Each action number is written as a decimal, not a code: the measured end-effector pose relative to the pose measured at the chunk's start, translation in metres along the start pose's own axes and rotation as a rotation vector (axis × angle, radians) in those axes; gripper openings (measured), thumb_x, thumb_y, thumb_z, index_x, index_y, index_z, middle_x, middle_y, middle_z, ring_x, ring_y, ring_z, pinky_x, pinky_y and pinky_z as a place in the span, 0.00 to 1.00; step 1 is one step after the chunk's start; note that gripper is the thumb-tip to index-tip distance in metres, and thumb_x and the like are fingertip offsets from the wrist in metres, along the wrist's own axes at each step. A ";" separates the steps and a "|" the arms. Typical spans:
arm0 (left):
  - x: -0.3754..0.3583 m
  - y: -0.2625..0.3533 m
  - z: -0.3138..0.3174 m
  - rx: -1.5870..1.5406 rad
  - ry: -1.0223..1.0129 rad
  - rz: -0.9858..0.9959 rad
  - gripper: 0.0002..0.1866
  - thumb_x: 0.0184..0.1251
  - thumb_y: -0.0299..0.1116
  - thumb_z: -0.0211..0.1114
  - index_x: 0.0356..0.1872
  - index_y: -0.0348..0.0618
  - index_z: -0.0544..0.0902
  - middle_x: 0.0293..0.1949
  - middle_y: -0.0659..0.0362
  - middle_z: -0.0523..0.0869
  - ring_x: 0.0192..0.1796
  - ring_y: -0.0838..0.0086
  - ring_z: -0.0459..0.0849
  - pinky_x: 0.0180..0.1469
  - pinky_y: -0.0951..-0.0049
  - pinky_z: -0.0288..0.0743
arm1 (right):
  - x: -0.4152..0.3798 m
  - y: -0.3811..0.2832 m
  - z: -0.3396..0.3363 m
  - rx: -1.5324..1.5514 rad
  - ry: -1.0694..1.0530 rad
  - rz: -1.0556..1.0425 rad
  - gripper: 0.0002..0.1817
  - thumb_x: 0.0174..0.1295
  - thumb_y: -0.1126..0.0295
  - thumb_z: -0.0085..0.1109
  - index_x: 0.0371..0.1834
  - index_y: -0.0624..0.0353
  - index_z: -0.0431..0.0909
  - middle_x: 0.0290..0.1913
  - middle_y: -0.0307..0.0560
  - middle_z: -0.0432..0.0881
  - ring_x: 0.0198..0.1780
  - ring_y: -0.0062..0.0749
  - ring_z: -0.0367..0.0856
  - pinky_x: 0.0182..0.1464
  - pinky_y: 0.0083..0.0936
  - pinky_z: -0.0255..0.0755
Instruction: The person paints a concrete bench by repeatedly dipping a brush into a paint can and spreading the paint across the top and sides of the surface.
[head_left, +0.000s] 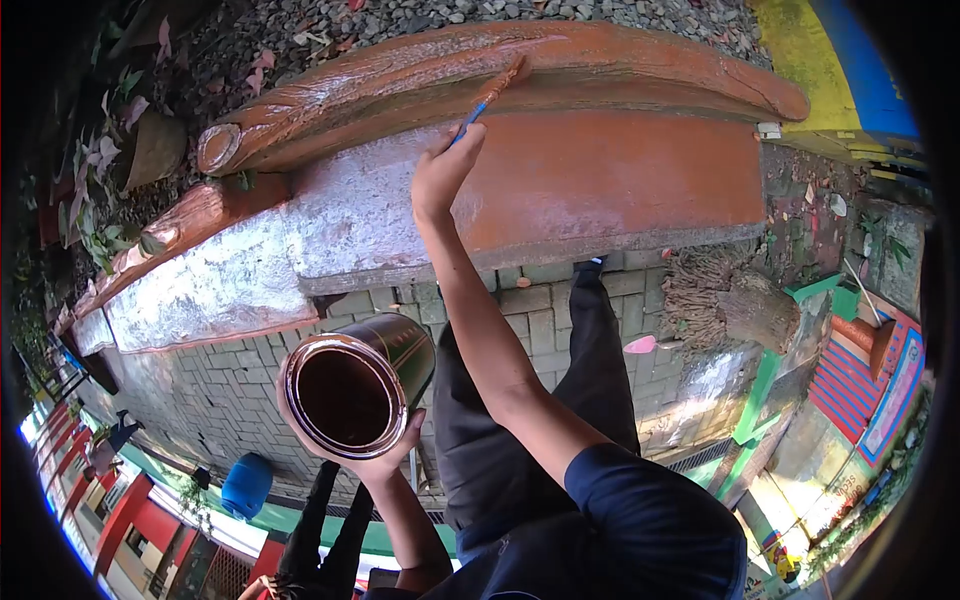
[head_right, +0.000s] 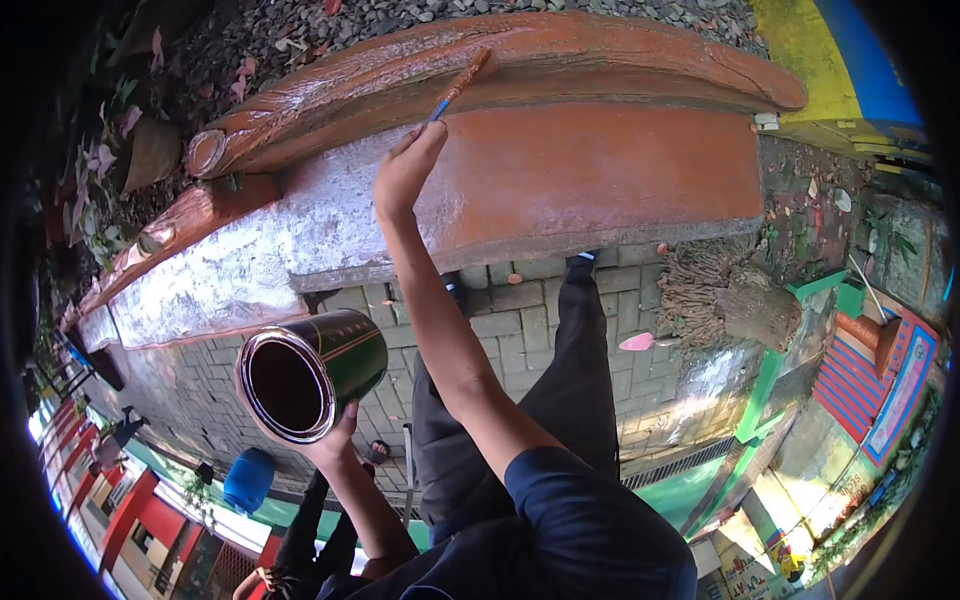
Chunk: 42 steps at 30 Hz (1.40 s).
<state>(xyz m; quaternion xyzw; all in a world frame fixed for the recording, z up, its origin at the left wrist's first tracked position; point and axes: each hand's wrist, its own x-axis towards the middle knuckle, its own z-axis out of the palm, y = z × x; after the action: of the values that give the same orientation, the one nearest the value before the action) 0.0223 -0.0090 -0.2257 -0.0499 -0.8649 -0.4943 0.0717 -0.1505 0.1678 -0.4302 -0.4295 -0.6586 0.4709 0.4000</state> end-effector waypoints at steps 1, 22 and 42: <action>0.003 -0.012 -0.016 0.011 0.012 0.017 0.67 0.29 0.49 0.82 0.70 0.32 0.47 0.66 0.43 0.61 0.65 0.57 0.67 0.66 0.56 0.62 | -0.020 -0.005 0.017 0.007 -0.026 0.003 0.05 0.61 0.85 0.42 0.36 0.66 0.59 0.34 0.56 0.63 0.38 0.47 0.67 0.44 0.34 0.63; -0.001 -0.121 -0.162 0.107 0.376 -0.209 0.61 0.36 0.39 0.81 0.69 0.32 0.48 0.63 0.47 0.66 0.63 0.60 0.69 0.66 0.60 0.62 | -0.260 -0.089 0.143 -0.003 -0.962 0.060 0.08 0.66 0.79 0.39 0.46 0.67 0.57 0.46 0.72 0.67 0.47 0.66 0.73 0.45 0.50 0.69; 0.020 -0.059 -0.060 0.055 0.219 -0.097 0.60 0.33 0.39 0.81 0.69 0.33 0.53 0.61 0.49 0.68 0.62 0.62 0.70 0.65 0.61 0.63 | 0.077 0.017 -0.084 -0.368 -0.765 -0.310 0.08 0.67 0.67 0.51 0.39 0.61 0.67 0.36 0.59 0.79 0.39 0.59 0.78 0.36 0.44 0.69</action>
<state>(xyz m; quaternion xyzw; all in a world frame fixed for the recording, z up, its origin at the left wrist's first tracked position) -0.0021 -0.0899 -0.2425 0.0481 -0.8665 -0.4758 0.1431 -0.0931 0.2668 -0.4171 -0.1850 -0.8884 0.4053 0.1104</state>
